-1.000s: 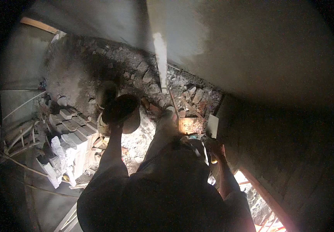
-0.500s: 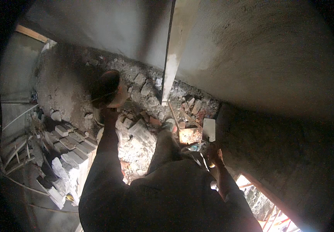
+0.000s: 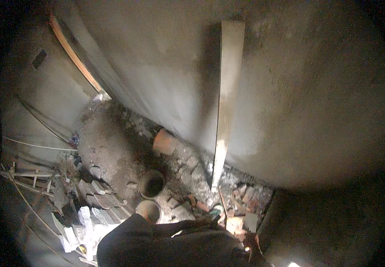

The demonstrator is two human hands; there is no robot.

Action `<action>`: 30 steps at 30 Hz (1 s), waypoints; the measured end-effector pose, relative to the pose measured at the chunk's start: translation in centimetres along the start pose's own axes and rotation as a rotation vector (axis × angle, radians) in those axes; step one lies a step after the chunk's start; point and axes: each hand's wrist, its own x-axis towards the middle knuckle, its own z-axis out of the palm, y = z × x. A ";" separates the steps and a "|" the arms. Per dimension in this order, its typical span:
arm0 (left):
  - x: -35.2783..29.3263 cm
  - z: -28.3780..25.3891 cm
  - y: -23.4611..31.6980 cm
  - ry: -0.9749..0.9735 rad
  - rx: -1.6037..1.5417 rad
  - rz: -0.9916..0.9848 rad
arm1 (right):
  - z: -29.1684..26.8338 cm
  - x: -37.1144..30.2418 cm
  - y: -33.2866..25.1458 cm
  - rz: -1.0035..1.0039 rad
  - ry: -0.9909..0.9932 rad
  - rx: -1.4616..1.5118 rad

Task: The person scoops wet cement from a bucket using a trowel and applies it to the wall and ceiling. They repeatedly smooth the surface with a long wooden straightedge to level the plaster. The work occurs in a small unfinished room with debris on the floor.

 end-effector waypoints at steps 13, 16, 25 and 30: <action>-7.2 2.8 0.6 -0.157 0.133 0.076 | 2.4 -0.3 -2.3 -0.169 0.191 -0.491; -13.3 9.1 6.4 -0.390 0.163 0.375 | -0.6 -1.8 -0.2 -0.234 0.228 -0.508; -32.2 13.0 19.8 -0.984 0.125 1.085 | -9.4 -13.1 16.8 -0.310 0.779 -0.751; -33.0 15.5 20.5 -0.834 0.271 0.636 | -5.5 -26.0 17.0 -0.286 1.007 -0.136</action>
